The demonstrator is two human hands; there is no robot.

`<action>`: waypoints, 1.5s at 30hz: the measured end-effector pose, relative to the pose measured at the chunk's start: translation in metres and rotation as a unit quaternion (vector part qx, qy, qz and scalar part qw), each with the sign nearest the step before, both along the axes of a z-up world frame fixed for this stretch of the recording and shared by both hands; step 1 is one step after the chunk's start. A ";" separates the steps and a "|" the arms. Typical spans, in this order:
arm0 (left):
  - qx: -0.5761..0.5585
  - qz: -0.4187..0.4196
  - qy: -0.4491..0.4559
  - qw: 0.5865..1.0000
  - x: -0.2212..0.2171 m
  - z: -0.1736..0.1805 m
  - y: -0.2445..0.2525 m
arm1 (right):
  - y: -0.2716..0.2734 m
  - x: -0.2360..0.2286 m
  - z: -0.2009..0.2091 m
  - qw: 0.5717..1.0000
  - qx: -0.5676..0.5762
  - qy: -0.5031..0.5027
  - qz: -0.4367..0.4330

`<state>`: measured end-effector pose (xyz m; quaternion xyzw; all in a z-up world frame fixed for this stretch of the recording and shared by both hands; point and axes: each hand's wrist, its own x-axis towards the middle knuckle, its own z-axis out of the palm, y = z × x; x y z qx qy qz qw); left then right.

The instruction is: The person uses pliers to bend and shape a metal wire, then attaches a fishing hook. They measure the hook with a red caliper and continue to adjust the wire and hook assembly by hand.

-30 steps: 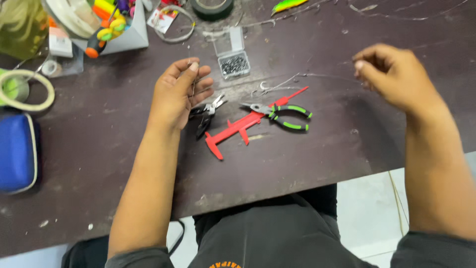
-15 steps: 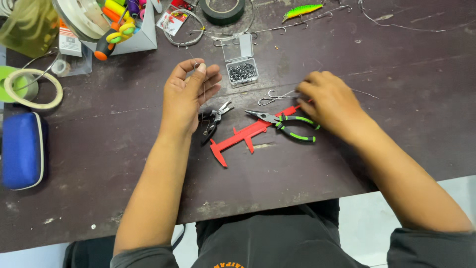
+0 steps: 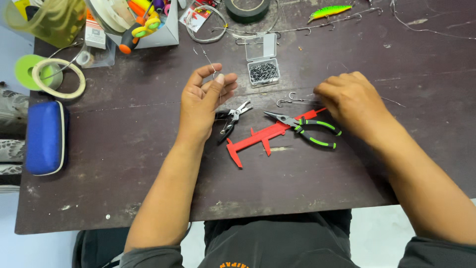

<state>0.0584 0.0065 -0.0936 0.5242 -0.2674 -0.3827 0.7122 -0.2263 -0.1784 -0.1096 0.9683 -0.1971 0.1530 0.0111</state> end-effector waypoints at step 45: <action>-0.039 0.008 -0.101 0.994 -0.002 0.014 0.005 | 0.067 -0.025 0.097 0.799 0.491 -0.345 0.022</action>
